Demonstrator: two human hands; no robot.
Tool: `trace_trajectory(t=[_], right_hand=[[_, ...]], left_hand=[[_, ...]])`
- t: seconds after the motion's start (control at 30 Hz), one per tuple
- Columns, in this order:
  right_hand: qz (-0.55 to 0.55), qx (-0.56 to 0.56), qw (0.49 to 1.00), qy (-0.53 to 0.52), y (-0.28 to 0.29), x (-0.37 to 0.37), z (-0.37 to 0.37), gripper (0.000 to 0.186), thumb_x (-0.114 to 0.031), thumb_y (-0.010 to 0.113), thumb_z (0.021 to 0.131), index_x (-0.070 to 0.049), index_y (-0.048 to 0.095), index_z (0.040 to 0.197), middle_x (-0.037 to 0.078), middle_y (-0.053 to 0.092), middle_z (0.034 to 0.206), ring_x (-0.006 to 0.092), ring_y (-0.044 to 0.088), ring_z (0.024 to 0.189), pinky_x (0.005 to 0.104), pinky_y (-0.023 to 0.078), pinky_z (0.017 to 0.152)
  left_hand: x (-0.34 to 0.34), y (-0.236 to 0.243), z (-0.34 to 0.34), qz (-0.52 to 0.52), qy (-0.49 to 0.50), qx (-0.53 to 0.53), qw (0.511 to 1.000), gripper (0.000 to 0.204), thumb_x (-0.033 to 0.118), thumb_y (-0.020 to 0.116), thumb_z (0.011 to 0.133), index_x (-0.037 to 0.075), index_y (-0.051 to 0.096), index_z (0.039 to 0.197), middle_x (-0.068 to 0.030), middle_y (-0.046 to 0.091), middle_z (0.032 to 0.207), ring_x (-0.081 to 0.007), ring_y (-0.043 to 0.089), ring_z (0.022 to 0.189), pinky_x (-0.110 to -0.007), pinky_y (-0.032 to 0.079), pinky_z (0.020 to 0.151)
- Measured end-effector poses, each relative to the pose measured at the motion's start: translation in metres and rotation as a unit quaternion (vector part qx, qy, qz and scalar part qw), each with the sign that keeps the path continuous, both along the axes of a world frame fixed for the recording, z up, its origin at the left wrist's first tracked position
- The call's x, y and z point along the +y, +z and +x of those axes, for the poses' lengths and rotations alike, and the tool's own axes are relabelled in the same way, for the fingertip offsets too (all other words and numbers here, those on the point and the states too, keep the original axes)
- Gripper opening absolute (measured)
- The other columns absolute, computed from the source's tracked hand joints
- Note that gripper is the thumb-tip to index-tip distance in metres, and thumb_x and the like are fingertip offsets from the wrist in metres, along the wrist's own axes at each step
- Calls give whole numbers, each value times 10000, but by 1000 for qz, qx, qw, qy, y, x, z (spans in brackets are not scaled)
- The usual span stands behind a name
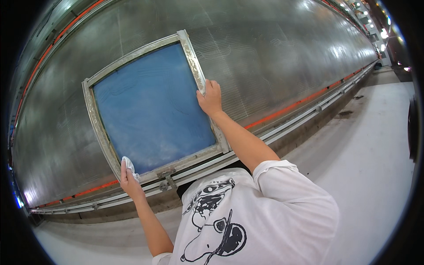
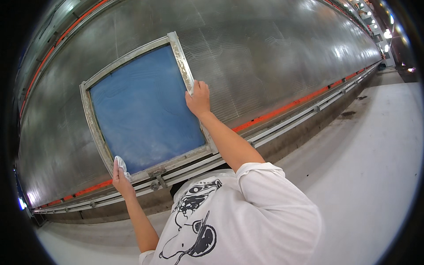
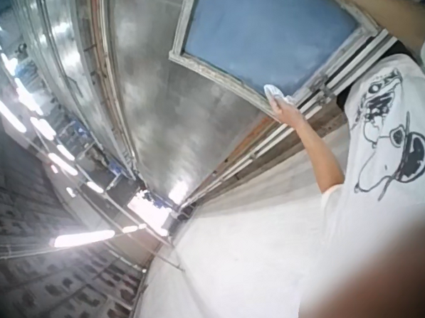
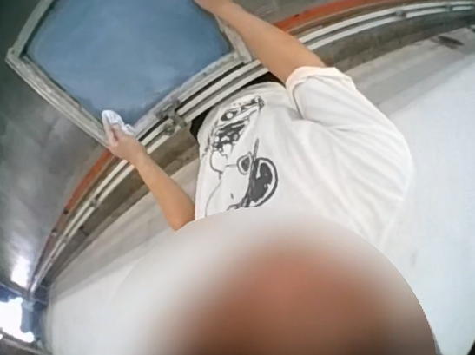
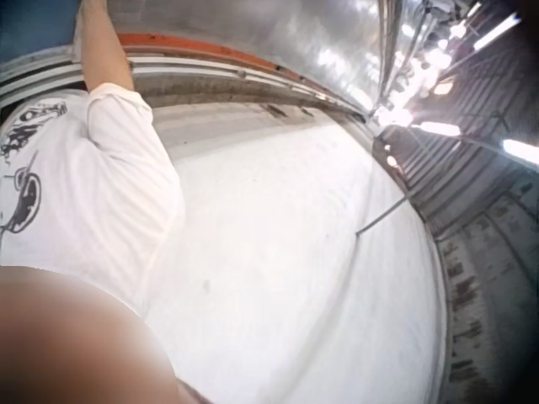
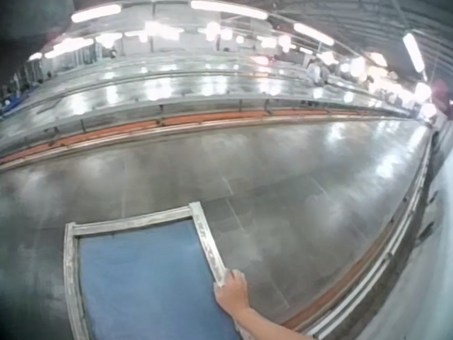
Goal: The person wipes a rectangular blue screen with a white cloth, moving in circular and sweeping motions across the surface. The person repositions the screen on a metal workbench and continues wiping until the end of the clip.
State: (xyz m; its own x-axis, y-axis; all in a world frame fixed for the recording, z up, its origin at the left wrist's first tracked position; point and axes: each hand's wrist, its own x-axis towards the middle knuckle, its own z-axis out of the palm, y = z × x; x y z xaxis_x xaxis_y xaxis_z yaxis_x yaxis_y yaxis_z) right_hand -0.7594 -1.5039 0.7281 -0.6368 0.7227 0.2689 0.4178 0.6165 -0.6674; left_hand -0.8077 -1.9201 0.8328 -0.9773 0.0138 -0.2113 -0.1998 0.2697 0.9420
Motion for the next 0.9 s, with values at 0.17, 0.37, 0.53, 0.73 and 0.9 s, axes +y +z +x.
trace_trajectory(t=[0.17,0.37,0.53,0.73,0.9], right_hand=[[4,-34,999,-9,1,9,-1,532,-177,734,854,51,540,1293,186,541,1167,381,523,1114,498,428,990],[38,-76,996,-27,10,6,-9,533,-217,721,875,33,536,1308,183,542,1141,361,536,1099,479,440,964],[18,-69,997,-33,14,9,-5,487,-234,722,885,30,574,1267,179,554,1142,352,551,1086,465,452,951],[-2,54,998,-10,20,82,19,189,-169,679,918,8,708,975,185,646,953,361,634,928,466,507,824],[117,-48,987,-101,10,245,93,120,-139,651,927,-29,698,928,167,665,907,372,649,909,468,519,813]], left_hand=[[33,2,-23,-122,-76,92,985,413,12,470,1046,-14,588,1440,-135,615,1466,-249,597,1330,-342,464,1113],[80,-60,-42,-300,-286,288,863,485,-79,456,971,-6,589,1432,-173,552,1519,-356,486,1438,-419,389,1190],[124,-60,-75,-291,-336,329,833,496,-82,466,962,-3,573,1440,-179,529,1534,-360,447,1465,-467,362,1211],[125,-78,-81,-350,-364,256,824,473,-54,477,972,-5,577,1432,-192,493,1561,-414,406,1479,-486,355,1213],[90,-73,-42,-367,-372,249,815,462,-45,482,983,-16,573,1436,-213,488,1561,-425,400,1483,-490,355,1204]])
